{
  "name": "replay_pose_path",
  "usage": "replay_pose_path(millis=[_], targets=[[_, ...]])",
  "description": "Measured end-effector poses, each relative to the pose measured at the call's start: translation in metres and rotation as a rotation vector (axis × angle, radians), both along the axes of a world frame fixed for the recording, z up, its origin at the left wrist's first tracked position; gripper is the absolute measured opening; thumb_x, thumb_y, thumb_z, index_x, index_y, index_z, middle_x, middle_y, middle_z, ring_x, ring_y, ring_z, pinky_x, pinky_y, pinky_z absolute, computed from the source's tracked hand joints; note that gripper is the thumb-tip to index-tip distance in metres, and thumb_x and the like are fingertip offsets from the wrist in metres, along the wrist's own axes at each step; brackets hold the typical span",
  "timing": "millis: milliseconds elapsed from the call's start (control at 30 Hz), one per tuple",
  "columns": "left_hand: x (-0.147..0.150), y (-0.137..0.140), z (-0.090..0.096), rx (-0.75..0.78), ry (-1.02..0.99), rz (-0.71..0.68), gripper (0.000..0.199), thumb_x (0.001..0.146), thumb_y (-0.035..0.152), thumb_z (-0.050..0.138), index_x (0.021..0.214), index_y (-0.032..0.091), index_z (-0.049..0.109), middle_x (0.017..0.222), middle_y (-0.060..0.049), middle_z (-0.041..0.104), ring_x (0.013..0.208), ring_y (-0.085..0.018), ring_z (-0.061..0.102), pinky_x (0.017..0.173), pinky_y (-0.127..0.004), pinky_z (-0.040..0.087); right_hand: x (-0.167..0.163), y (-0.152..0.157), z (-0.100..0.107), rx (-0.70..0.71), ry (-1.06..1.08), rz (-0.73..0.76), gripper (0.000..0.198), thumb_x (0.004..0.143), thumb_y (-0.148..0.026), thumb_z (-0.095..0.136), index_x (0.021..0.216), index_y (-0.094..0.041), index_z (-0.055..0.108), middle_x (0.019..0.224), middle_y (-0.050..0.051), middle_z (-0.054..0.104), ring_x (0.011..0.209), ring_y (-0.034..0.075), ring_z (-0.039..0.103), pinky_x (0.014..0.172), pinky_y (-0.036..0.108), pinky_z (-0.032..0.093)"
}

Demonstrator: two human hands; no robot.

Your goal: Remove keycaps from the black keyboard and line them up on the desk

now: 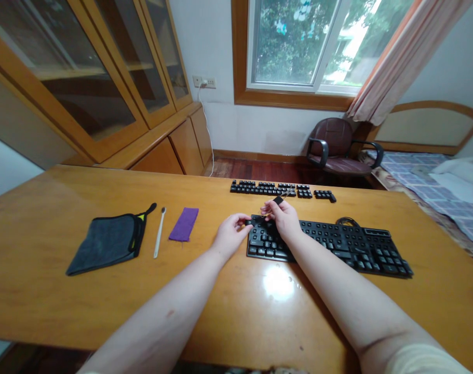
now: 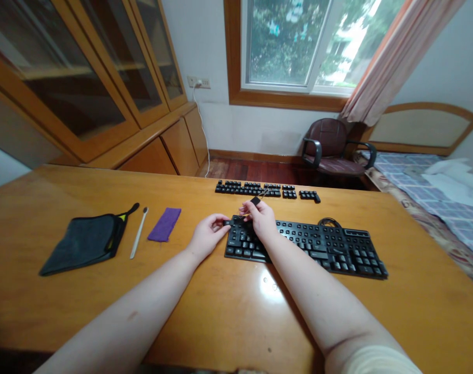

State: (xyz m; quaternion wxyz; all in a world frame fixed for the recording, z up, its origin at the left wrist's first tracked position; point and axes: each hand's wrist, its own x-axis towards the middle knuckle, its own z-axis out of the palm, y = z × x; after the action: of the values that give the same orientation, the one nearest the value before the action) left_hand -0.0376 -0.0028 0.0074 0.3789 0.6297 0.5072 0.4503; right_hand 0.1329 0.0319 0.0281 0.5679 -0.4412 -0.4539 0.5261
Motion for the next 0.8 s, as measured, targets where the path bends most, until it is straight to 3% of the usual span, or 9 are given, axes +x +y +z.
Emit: replay_pose_path(millis=[133,167,233,333,467,633,800], targets=[[-0.013,0.011,0.017,0.039,0.12,0.129,0.017,0.075,0.029,0.062,0.09,0.021,0.063,0.09,-0.003,0.067,0.081,-0.018,0.062,0.079,-0.031,0.049,0.002,0.0,-0.001,0.043,-0.047,-0.026,0.035,0.073,-0.049,0.062,0.079,-0.015,0.062,0.073,0.006,0.068,0.065,0.016,0.063,0.048,0.023,0.046],[-0.017,0.018,0.023,0.055,0.247,0.166,0.017,0.076,0.031,0.061,0.09,0.022,0.063,0.087,-0.001,0.067,0.077,-0.017,0.062,0.074,-0.029,0.049,0.002,0.0,-0.001,0.053,-0.059,-0.025,0.034,0.074,-0.049,0.062,0.079,-0.015,0.062,0.073,0.006,0.068,0.065,0.016,0.063,0.048,0.022,0.045],[-0.025,0.04,0.035,0.042,0.474,0.174,0.018,0.076,0.032,0.061,0.091,0.023,0.063,0.082,0.0,0.068,0.071,-0.016,0.062,0.067,-0.026,0.048,0.002,0.0,-0.001,0.067,-0.087,-0.019,0.033,0.075,-0.047,0.061,0.08,-0.015,0.063,0.074,0.006,0.068,0.065,0.015,0.063,0.047,0.022,0.045],[-0.033,0.078,0.042,0.029,0.547,0.209,0.016,0.073,0.027,0.064,0.088,0.022,0.064,0.081,-0.001,0.068,0.074,-0.017,0.062,0.068,-0.026,0.046,0.002,-0.001,0.0,0.079,-0.136,-0.01,0.033,0.076,-0.047,0.06,0.08,-0.015,0.063,0.074,0.006,0.068,0.065,0.015,0.063,0.047,0.022,0.045],[-0.033,0.108,0.029,0.003,0.614,0.286,0.017,0.075,0.026,0.062,0.091,0.021,0.062,0.096,-0.006,0.068,0.089,-0.021,0.062,0.075,-0.029,0.045,0.002,-0.002,-0.001,0.076,-0.17,-0.007,0.034,0.075,-0.048,0.06,0.08,-0.015,0.064,0.074,0.006,0.069,0.065,0.016,0.063,0.047,0.022,0.044],[-0.031,0.111,0.005,-0.012,0.653,0.229,0.015,0.074,0.029,0.064,0.088,0.023,0.062,0.09,-0.003,0.069,0.085,-0.019,0.062,0.074,-0.027,0.045,0.001,-0.004,0.0,0.055,-0.174,-0.009,0.032,0.076,-0.048,0.061,0.078,-0.016,0.064,0.075,0.006,0.069,0.065,0.018,0.064,0.047,0.024,0.044],[-0.039,0.112,0.001,0.049,0.67,0.191,0.016,0.074,0.029,0.065,0.088,0.021,0.064,0.097,-0.005,0.065,0.093,-0.02,0.059,0.083,-0.028,0.044,-0.001,-0.005,0.001,0.062,-0.202,0.013,0.032,0.077,-0.048,0.06,0.079,-0.016,0.065,0.073,0.006,0.069,0.065,0.018,0.064,0.049,0.025,0.044]])
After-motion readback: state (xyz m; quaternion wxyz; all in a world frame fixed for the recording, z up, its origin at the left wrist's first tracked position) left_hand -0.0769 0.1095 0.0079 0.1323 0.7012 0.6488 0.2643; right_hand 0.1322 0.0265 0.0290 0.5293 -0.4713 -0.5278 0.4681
